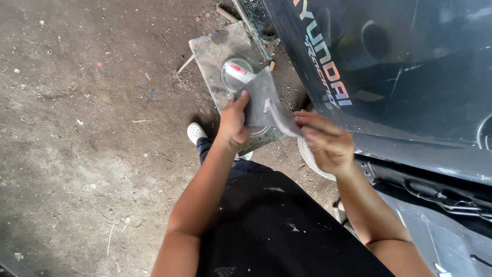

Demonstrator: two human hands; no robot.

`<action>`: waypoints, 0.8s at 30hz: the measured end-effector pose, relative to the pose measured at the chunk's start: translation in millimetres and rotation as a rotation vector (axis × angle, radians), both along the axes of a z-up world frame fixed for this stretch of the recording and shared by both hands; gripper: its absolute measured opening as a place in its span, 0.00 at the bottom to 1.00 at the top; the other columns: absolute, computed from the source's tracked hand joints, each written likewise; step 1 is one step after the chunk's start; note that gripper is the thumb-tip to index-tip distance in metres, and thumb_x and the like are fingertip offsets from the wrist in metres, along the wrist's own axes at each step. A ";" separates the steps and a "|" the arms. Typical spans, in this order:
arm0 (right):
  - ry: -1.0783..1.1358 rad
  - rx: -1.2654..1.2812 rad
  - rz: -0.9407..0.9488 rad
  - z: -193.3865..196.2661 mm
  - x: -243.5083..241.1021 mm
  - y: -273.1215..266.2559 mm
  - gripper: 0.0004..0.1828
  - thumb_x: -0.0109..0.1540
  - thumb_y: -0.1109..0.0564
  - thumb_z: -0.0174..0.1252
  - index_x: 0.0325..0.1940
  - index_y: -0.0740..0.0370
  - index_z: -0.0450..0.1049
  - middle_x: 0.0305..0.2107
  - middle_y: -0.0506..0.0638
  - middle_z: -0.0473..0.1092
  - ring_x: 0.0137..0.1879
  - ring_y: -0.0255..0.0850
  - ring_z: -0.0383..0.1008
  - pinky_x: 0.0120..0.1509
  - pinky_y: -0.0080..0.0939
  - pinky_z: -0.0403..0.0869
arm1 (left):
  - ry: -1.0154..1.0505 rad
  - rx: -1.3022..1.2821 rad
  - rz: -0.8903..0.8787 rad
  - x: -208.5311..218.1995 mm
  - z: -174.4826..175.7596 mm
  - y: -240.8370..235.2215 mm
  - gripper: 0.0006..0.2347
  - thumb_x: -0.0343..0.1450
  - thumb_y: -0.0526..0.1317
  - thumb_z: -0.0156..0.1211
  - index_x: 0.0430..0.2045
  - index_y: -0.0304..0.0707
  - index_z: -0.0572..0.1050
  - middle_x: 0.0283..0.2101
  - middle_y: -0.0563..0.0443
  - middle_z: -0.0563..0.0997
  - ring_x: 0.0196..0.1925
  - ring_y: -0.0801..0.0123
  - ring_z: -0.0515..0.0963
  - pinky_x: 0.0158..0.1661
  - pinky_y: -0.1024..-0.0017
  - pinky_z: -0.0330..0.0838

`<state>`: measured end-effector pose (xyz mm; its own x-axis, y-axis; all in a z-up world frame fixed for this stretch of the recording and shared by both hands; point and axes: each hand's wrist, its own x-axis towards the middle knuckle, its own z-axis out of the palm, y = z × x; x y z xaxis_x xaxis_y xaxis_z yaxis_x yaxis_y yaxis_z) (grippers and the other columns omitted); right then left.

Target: The person sands the front bumper of a car using a sanding block, focusing on a white patched area. They then move to a nearby table to mix a substance in a can using a putty knife and a tube of liquid.

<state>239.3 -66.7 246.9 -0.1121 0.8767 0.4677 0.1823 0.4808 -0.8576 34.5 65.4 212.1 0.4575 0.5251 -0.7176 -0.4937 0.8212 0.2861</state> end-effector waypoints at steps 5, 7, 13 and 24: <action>-0.205 0.115 0.034 6.3 -13.0 8.6 0.20 0.62 0.71 0.65 0.55 0.56 0.76 0.65 0.60 0.65 0.77 0.64 0.62 0.81 0.65 0.65 | -0.289 0.186 0.190 7.7 -23.4 -20.7 0.14 0.78 0.42 0.52 0.54 0.33 0.70 0.48 0.43 0.80 0.48 0.58 0.82 0.51 0.57 0.78; -0.193 0.126 0.025 1.6 -17.0 8.0 0.20 0.60 0.72 0.66 0.53 0.59 0.75 0.64 0.59 0.66 0.76 0.65 0.62 0.81 0.68 0.64 | -0.324 0.213 0.239 4.7 -19.4 -30.1 0.14 0.78 0.41 0.54 0.55 0.32 0.70 0.49 0.43 0.80 0.50 0.59 0.82 0.52 0.58 0.78; -0.236 0.168 -0.072 0.0 -24.4 17.7 0.21 0.56 0.73 0.69 0.49 0.61 0.74 0.60 0.62 0.67 0.74 0.64 0.64 0.80 0.69 0.64 | -0.287 0.407 0.320 -1.2 -12.4 -39.1 0.15 0.76 0.40 0.61 0.54 0.31 0.71 0.52 0.44 0.80 0.53 0.60 0.81 0.56 0.60 0.76; -0.494 0.106 -0.295 4.1 -15.6 37.1 0.23 0.50 0.77 0.63 0.46 0.62 0.75 0.58 0.59 0.71 0.74 0.65 0.65 0.75 0.56 0.70 | -0.281 0.359 0.285 -9.3 -16.3 -40.2 0.16 0.76 0.40 0.62 0.55 0.31 0.71 0.53 0.44 0.80 0.54 0.58 0.80 0.56 0.57 0.76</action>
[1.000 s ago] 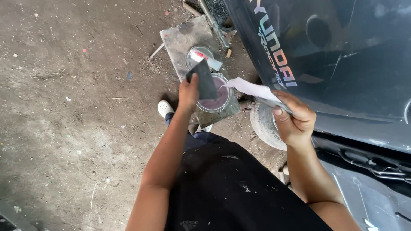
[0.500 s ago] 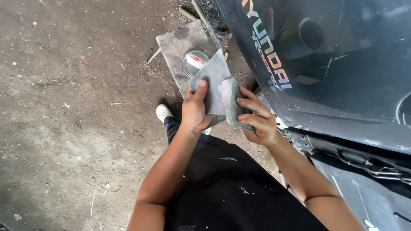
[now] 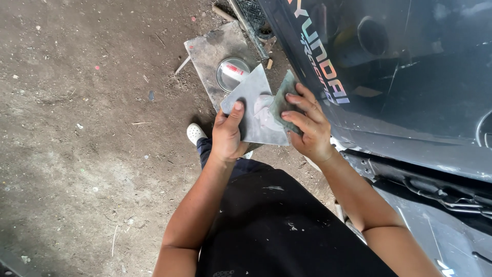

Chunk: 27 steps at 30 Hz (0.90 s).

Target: The person sands the front bumper of a car using a sanding block, focusing on a white patched area. They then move to a nearby table to mix a substance in a can using a putty knife and a tube of liquid.

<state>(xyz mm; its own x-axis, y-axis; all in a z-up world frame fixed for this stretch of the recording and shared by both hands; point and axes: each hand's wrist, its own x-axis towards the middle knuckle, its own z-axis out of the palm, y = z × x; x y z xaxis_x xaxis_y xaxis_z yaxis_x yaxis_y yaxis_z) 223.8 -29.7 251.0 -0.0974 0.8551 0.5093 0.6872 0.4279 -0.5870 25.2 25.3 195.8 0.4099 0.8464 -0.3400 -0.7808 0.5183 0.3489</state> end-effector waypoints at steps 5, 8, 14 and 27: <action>-0.096 -0.002 -0.073 2.9 8.7 4.2 0.22 0.51 0.74 0.67 0.47 0.60 0.78 0.59 0.56 0.72 0.73 0.64 0.67 0.74 0.56 0.71 | -0.045 -0.072 -0.034 -9.6 4.8 8.1 0.17 0.74 0.41 0.62 0.55 0.32 0.71 0.51 0.43 0.80 0.52 0.56 0.81 0.55 0.54 0.76; -0.047 0.073 -0.080 -1.1 -3.9 9.9 0.22 0.53 0.74 0.67 0.48 0.59 0.76 0.60 0.56 0.71 0.74 0.63 0.66 0.75 0.59 0.71 | -0.043 -0.087 -0.068 -5.0 10.7 11.5 0.18 0.74 0.41 0.62 0.56 0.32 0.70 0.52 0.41 0.80 0.53 0.55 0.81 0.56 0.54 0.76; 0.043 0.055 0.019 4.1 -19.3 8.6 0.23 0.52 0.72 0.67 0.49 0.60 0.72 0.60 0.58 0.68 0.74 0.64 0.63 0.75 0.60 0.69 | 0.020 -0.029 -0.076 -10.3 21.7 11.5 0.18 0.74 0.40 0.63 0.56 0.30 0.70 0.53 0.41 0.80 0.54 0.56 0.81 0.56 0.55 0.76; 1.254 -0.714 -0.051 4.8 32.4 -2.1 0.22 0.61 0.66 0.62 0.60 0.61 0.72 0.50 0.59 0.73 0.53 0.55 0.79 0.53 0.62 0.80 | 0.009 -0.014 -0.128 -48.7 22.9 40.1 0.24 0.72 0.43 0.66 0.59 0.29 0.67 0.50 0.39 0.79 0.51 0.53 0.82 0.55 0.54 0.77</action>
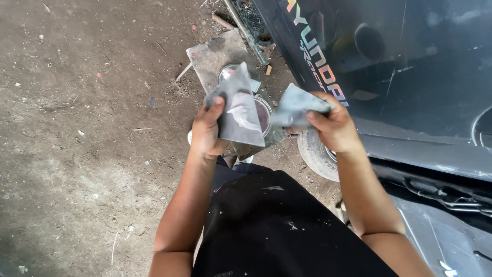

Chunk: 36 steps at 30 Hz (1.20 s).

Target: The person sands the front bumper of a car using a sanding block, focusing on a white patched area. They then move to a nearby table to mix a substance in a can using a putty knife and a tube of liquid.

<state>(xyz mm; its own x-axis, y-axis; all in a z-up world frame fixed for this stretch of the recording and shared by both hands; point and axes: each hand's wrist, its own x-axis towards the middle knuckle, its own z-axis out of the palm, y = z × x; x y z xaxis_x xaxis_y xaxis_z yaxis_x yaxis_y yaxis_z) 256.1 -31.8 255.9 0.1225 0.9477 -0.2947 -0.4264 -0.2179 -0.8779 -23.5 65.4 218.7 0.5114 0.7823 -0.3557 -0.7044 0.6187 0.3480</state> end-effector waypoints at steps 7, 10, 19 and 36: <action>0.432 -0.312 0.466 -49.5 38.1 -9.0 0.26 0.61 0.66 0.63 0.63 0.70 0.67 0.46 0.61 0.76 0.39 0.54 0.82 0.34 0.58 0.80 | -0.015 -0.116 -0.320 13.5 -3.9 -14.9 0.24 0.70 0.41 0.68 0.57 0.28 0.69 0.49 0.42 0.81 0.51 0.57 0.82 0.56 0.59 0.76; 0.311 -0.306 0.453 -64.3 43.0 -11.8 0.29 0.67 0.71 0.63 0.71 0.79 0.63 0.52 0.64 0.73 0.51 0.53 0.78 0.57 0.57 0.78 | -0.195 -0.013 -0.324 3.6 2.2 -10.8 0.23 0.72 0.41 0.67 0.58 0.26 0.69 0.48 0.41 0.82 0.51 0.56 0.82 0.57 0.59 0.75; 0.259 0.227 -0.234 6.9 -54.5 -3.5 0.34 0.68 0.69 0.53 0.79 0.61 0.54 0.62 0.59 0.70 0.67 0.57 0.74 0.74 0.71 0.70 | 0.256 -0.187 0.223 47.9 -6.9 -32.3 0.18 0.75 0.43 0.51 0.58 0.33 0.68 0.52 0.42 0.77 0.53 0.53 0.79 0.55 0.52 0.76; -0.922 0.437 0.367 16.4 -39.5 -5.3 0.32 0.65 0.73 0.51 0.73 0.54 0.66 0.69 0.60 0.66 0.74 0.51 0.67 0.76 0.47 0.68 | 0.264 0.298 0.485 27.8 -4.0 -26.4 0.18 0.75 0.47 0.63 0.52 0.31 0.72 0.50 0.47 0.79 0.52 0.65 0.78 0.55 0.63 0.75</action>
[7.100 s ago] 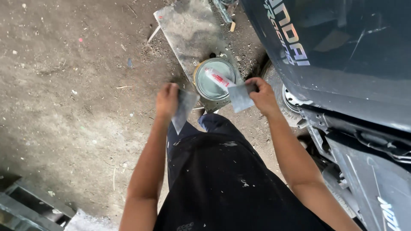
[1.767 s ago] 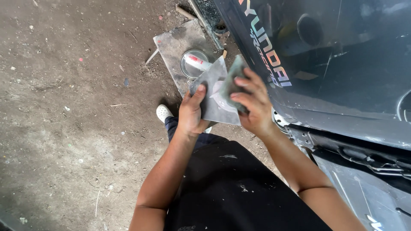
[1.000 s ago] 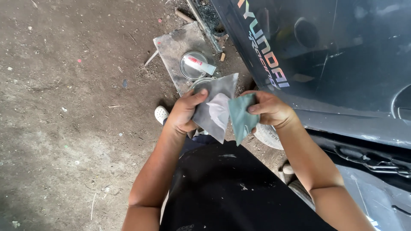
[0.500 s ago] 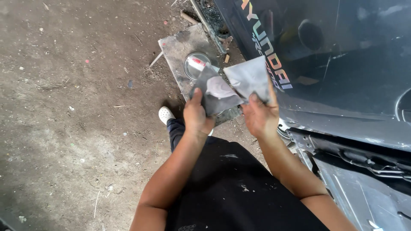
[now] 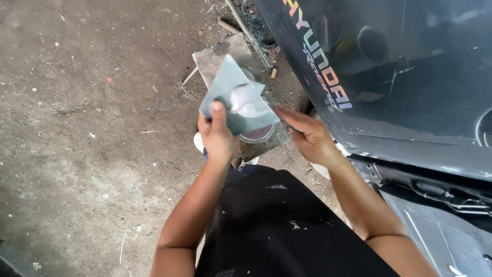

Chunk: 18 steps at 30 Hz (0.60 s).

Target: The person sands the front bumper of a car using a sanding block, focusing on a white patched area. They then move to a nearby table to mix a substance in a can using a putty knife and a tube of liquid.

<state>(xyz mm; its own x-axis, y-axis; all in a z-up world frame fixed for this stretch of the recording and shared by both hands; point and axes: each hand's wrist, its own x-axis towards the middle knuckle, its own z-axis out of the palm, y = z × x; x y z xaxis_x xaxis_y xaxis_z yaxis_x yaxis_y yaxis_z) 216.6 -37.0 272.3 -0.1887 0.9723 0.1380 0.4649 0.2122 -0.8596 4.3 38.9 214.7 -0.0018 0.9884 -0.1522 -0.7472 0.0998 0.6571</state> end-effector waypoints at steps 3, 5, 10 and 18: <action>0.258 -0.196 -0.203 1.7 8.8 1.6 0.29 0.65 0.69 0.50 0.67 0.47 0.72 0.72 0.52 0.62 0.70 0.49 0.71 0.58 0.49 0.80 | 0.152 0.031 0.005 -11.1 -8.4 2.3 0.17 0.77 0.48 0.61 0.51 0.31 0.73 0.50 0.48 0.80 0.51 0.66 0.78 0.55 0.65 0.74; 0.068 0.033 -0.188 36.6 -1.1 13.6 0.29 0.62 0.67 0.58 0.67 0.51 0.71 0.69 0.55 0.64 0.73 0.56 0.66 0.67 0.55 0.72 | 0.413 0.177 -0.053 -9.1 14.6 -2.0 0.18 0.79 0.46 0.57 0.55 0.29 0.72 0.51 0.46 0.80 0.53 0.65 0.78 0.56 0.67 0.74; -0.355 0.336 -0.160 43.5 -28.9 19.0 0.25 0.59 0.64 0.65 0.61 0.56 0.77 0.64 0.56 0.70 0.75 0.63 0.64 0.78 0.61 0.67 | 0.910 0.795 0.030 -4.8 36.5 -9.8 0.11 0.85 0.38 0.52 0.58 0.29 0.70 0.59 0.35 0.79 0.60 0.50 0.83 0.59 0.66 0.76; -0.453 0.300 0.012 30.2 -55.2 12.7 0.25 0.53 0.65 0.62 0.55 0.53 0.79 0.57 0.50 0.73 0.69 0.59 0.68 0.67 0.61 0.69 | 0.992 0.834 -0.039 -24.4 45.4 -2.1 0.12 0.82 0.35 0.51 0.59 0.30 0.71 0.56 0.34 0.80 0.56 0.50 0.85 0.55 0.63 0.79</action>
<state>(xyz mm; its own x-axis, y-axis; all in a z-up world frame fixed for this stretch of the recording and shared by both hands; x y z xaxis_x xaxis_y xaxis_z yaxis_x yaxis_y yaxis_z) 161.4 -24.3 302.5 -0.3047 0.9001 0.3113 0.7709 0.4250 -0.4744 -20.1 36.8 260.1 0.2724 0.7857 0.5553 0.0851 -0.5946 0.7995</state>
